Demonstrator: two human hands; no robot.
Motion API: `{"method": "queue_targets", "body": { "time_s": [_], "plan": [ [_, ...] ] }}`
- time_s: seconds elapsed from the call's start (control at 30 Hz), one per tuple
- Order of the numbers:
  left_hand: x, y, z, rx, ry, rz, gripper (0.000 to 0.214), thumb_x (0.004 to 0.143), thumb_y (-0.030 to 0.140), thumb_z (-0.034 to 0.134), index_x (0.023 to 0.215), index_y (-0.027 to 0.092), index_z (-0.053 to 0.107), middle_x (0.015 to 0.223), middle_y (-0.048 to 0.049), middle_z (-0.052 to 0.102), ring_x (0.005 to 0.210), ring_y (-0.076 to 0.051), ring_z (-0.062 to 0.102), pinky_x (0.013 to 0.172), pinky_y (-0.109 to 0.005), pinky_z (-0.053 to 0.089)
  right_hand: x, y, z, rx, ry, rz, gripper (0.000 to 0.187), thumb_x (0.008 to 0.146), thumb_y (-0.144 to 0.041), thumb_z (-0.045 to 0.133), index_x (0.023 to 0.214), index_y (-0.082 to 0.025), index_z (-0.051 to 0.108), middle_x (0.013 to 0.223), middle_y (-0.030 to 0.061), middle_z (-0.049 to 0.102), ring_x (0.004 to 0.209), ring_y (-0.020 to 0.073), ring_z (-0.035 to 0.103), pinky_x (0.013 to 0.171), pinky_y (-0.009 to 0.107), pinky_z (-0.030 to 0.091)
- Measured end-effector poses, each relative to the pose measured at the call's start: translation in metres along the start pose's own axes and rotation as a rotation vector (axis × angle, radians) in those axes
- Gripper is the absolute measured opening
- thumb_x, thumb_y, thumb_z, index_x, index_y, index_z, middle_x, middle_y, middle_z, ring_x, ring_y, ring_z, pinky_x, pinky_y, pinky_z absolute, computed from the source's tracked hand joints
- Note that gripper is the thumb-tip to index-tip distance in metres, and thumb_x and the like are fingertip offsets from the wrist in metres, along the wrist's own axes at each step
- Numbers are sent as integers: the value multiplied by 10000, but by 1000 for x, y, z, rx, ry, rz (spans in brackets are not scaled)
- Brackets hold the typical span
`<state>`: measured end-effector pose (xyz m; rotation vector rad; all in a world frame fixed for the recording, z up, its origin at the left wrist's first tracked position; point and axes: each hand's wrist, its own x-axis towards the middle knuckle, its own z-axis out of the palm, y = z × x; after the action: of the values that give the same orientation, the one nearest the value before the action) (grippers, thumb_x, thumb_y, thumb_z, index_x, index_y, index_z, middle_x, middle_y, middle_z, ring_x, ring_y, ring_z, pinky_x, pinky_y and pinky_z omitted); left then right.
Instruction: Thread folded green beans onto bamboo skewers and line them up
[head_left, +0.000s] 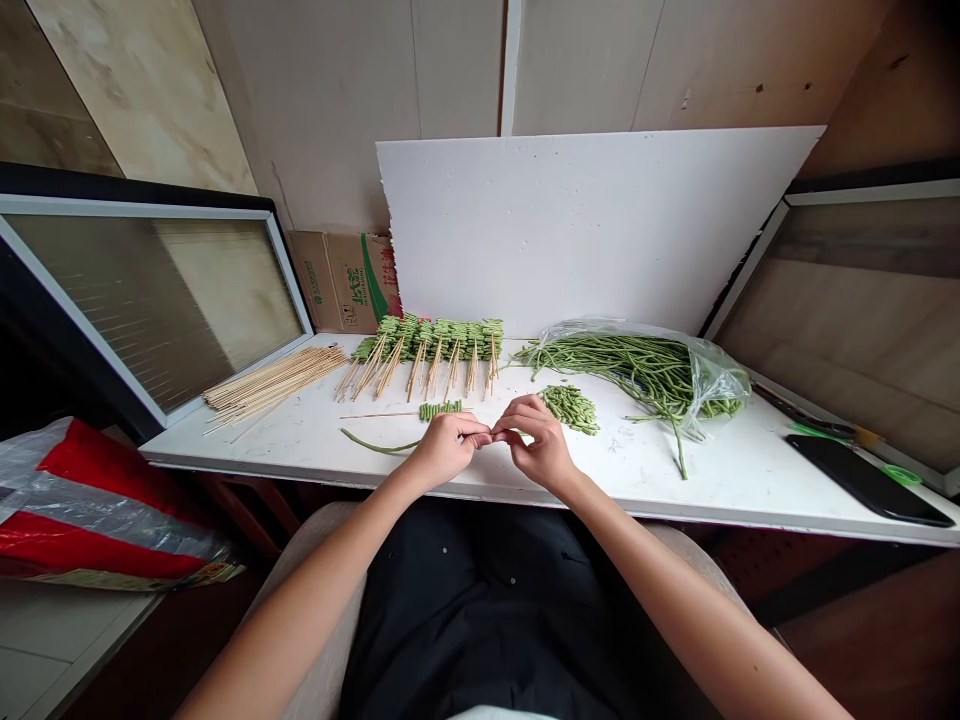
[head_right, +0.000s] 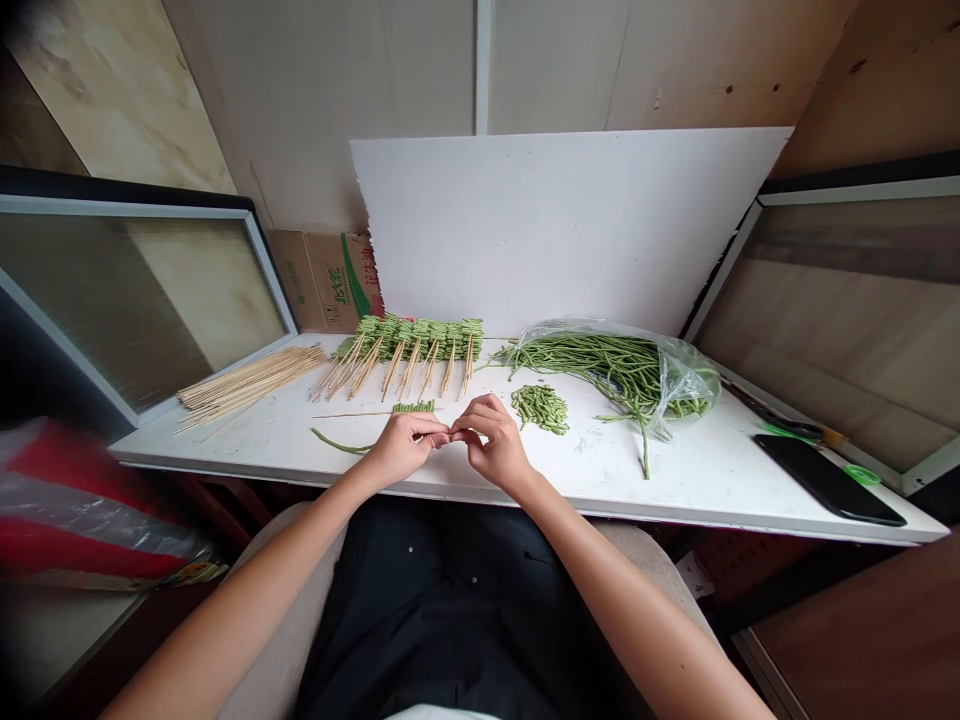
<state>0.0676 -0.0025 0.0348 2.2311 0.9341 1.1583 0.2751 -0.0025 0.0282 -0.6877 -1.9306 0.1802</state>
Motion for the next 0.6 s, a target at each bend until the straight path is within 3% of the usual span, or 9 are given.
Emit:
{"method": "queue_targets", "body": {
  "time_s": [0.13, 0.23, 0.33, 0.43, 0.53, 0.6],
  "plan": [
    [0, 0, 1, -112, 22, 11, 254, 952, 218, 634, 765, 194, 804, 795, -67, 758, 738, -186, 677, 725, -322, 552, -1, 3, 7, 167, 106, 153, 223, 980, -368, 693, 799, -284, 794, 779, 76, 736, 990, 311, 661, 907, 495, 563],
    [2, -5, -1, -189, 23, -31, 249, 964, 270, 653, 793, 182, 811, 820, -75, 762, 679, -165, 651, 673, -304, 544, 0, 18, 2, 224, 81, 193, 247, 965, -453, 735, 815, -267, 797, 820, 82, 754, 1030, 312, 673, 958, 486, 552],
    [2, -13, -3, -170, 16, -93, 252, 990, 337, 654, 930, 172, 836, 887, -83, 760, 628, -140, 604, 646, -295, 533, -2, 40, -7, 4, -19, 201, 190, 950, -433, 769, 904, -264, 844, 921, 97, 755, 1057, 314, 626, 966, 487, 516],
    [1, -20, -4, -88, 20, -106, 290, 1029, 326, 595, 1111, 176, 829, 982, -100, 748, 756, -165, 663, 731, -306, 557, -9, 59, -12, -271, -135, 213, 146, 940, -379, 784, 933, -262, 870, 932, 116, 728, 1001, 315, 573, 898, 464, 495],
    [0, -26, -2, -25, 11, -84, 299, 1033, 277, 576, 1199, 197, 811, 1090, -115, 718, 929, -199, 688, 827, -326, 567, -17, 69, -12, -348, -261, 199, 101, 931, -320, 791, 937, -259, 871, 873, 105, 737, 963, 310, 560, 886, 452, 483],
    [0, -29, 0, -11, 21, -81, 284, 1018, 254, 598, 1200, 207, 812, 1112, -114, 703, 962, -205, 682, 855, -335, 570, -19, 70, -12, -361, -278, 185, 101, 927, -320, 794, 944, -249, 864, 872, 104, 751, 971, 315, 563, 902, 462, 476]
  ]
}}
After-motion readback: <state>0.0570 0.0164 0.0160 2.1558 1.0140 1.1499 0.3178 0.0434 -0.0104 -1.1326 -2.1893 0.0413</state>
